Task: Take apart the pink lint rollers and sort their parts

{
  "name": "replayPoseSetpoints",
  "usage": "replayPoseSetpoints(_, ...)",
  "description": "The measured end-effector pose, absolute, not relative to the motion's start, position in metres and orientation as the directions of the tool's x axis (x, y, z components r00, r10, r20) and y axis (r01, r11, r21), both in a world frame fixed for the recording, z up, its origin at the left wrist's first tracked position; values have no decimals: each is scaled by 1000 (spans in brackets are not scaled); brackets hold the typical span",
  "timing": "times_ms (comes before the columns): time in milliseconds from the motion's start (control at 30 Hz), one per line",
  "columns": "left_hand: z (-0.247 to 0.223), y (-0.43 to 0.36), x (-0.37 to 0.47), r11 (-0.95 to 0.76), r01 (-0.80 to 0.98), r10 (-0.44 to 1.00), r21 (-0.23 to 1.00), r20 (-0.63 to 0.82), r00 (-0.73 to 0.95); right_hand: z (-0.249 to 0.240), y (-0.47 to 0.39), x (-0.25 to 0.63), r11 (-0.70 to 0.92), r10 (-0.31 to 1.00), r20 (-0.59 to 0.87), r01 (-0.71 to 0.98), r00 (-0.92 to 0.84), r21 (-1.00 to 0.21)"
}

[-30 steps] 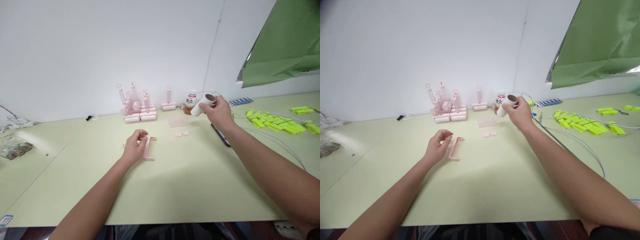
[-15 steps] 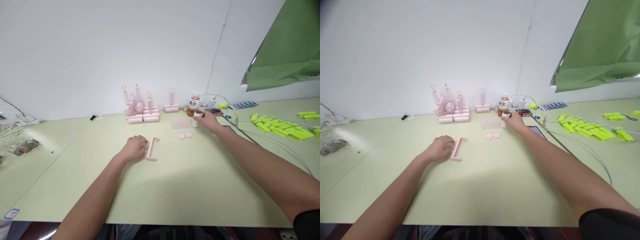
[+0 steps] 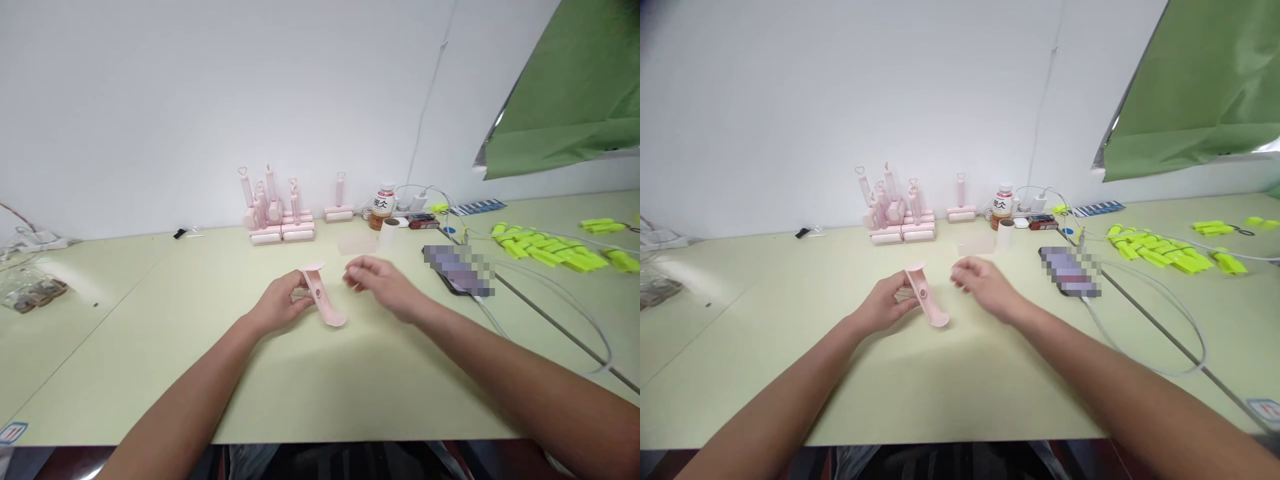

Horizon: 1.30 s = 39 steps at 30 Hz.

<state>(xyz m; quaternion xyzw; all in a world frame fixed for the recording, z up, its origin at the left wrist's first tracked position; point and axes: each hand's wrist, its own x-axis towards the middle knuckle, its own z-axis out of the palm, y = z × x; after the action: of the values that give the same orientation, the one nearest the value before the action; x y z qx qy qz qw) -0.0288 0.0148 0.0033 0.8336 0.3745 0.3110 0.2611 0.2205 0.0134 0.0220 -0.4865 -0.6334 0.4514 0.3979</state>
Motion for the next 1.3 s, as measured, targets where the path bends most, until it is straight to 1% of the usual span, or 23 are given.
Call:
replayPoseSetpoints(33, 3, 12, -25, -605, 447, 769, 659, 337, 543, 20, 2, 208, 67, 949, 3, 194, -316, -979)
replayPoseSetpoints(67, 2, 9, -22, -622, 443, 756, 646, 347, 555, 17, -6, 198, 15, 921, -53, 170, -386, -985)
replayPoseSetpoints(133, 1, 4, -18, -649, 443, 736, 619, 365, 570, 9, -16, 187, -96, 884, -149, 140, -444, -986)
replayPoseSetpoints(200, 0, 2, -16, -664, 435, 724, 608, 376, 578, 2, -18, 185, -188, 849, -208, 91, -486, -978)
replayPoseSetpoints(333, 1, 0, -13, -672, 404, 706, 621, 370, 604, -8, -17, 192, -282, 763, -223, -3, -606, -959)
replayPoseSetpoints(433, 2, -1, -13, -713, 392, 668, 582, 393, 632, -11, -17, 196, -308, 709, -186, -60, -681, -950)
replayPoseSetpoints(500, 3, -1, -14, -739, 398, 646, 543, 403, 649, -12, -18, 198, -285, 691, -144, -84, -708, -955)
replayPoseSetpoints(567, 5, -1, -16, -742, 404, 640, 535, 385, 665, -11, -19, 200, -249, 673, -116, -76, -731, -966)
replayPoseSetpoints(633, 6, -2, -17, -717, 391, 646, 577, 339, 684, -8, -20, 201, -233, 637, -109, -57, -763, -971)
replayPoseSetpoints(700, 7, -4, -17, -673, 354, 643, 649, 277, 714, -5, -22, 201, -237, 596, -110, -43, -796, -970)
replayPoseSetpoints(800, 9, -7, -14, -611, 292, 606, 736, 198, 771, -3, -23, 203, -210, 566, -91, -37, -819, -977)
replayPoseSetpoints(933, 10, -10, -11, -581, 297, 575, 758, 124, 808, -5, -24, 204, -106, 604, -60, -5, -794, -994)
replayPoseSetpoints(1033, 6, -7, -11, -580, 383, 631, 719, 100, 769, -5, -26, 204, -28, 676, -45, 36, -735, -999)
replayPoseSetpoints(1100, 1, 0, -15, -554, 470, 721, 687, 114, 683, -4, -27, 204, 63, 764, -17, 101, -645, -993)
replayPoseSetpoints(1167, -2, 7, -20, -488, 526, 820, 696, 158, 550, -1, -26, 206, 198, 854, 48, 238, -519, -951)
replayPoseSetpoints(1233, -1, 12, -25, -422, 494, 876, 760, 201, 439, 1, -21, 211, 300, 900, 100, 435, -425, -849)
replayPoseSetpoints(1300, 4, 12, -28, -399, 408, 879, 821, 216, 426, 2, -13, 216, 327, 916, 87, 604, -391, -727)
